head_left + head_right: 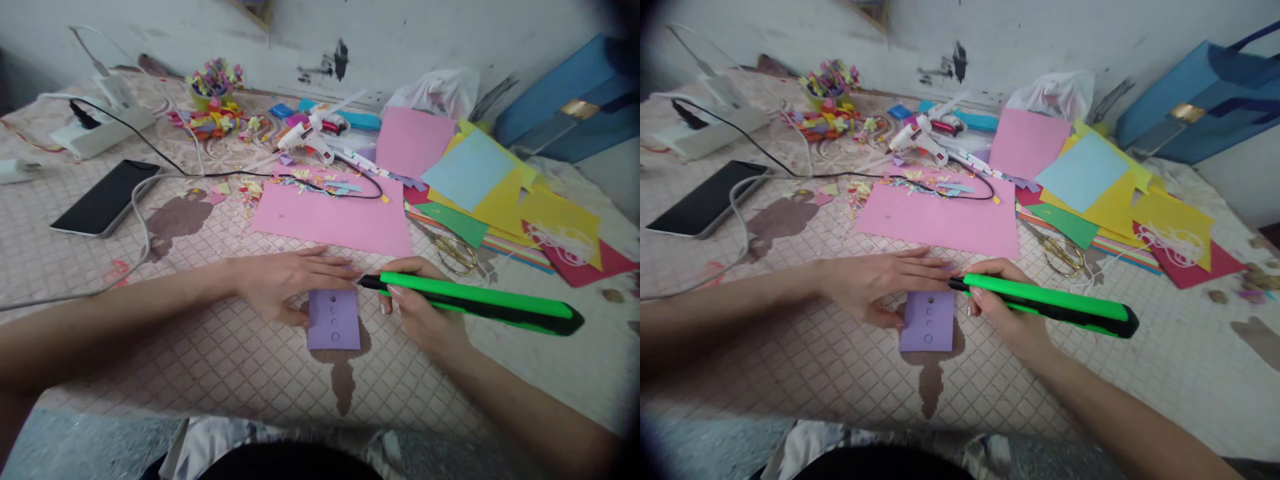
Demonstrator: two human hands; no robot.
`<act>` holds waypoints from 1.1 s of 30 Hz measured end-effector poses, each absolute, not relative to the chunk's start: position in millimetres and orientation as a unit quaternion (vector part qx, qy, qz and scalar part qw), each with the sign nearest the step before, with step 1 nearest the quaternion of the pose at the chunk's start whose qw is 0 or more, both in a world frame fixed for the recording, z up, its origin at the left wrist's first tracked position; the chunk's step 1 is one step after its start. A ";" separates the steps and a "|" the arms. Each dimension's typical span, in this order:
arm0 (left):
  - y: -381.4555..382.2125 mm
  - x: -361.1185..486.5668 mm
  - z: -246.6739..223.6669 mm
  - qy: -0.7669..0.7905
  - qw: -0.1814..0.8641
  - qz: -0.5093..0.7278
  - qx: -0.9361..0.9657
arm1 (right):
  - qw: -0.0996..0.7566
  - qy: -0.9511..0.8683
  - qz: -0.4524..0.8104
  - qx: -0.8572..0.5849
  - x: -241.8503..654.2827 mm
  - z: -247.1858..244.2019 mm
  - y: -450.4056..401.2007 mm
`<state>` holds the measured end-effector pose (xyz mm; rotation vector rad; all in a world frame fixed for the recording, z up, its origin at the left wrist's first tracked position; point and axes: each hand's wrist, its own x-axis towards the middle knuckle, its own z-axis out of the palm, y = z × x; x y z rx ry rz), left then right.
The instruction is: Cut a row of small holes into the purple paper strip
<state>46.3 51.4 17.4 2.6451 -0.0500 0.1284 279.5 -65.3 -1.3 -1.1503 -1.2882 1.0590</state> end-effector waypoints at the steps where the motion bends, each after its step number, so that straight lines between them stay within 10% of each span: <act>1: 52.3 50.1 18.1 -0.025 0.249 0.037 0.967 | 0.531 -0.541 0.442 -0.480 279.9 -1.3 -65.2; 18: 41.8 46.0 18.8 0.040 0.140 0.102 0.984 | 0.460 -0.592 0.439 -0.495 273.2 10.5 -72.5; 33: 57.2 63.1 9.5 -0.058 0.250 0.104 0.961 | 0.477 -0.580 0.469 -0.465 273.8 8.4 -72.5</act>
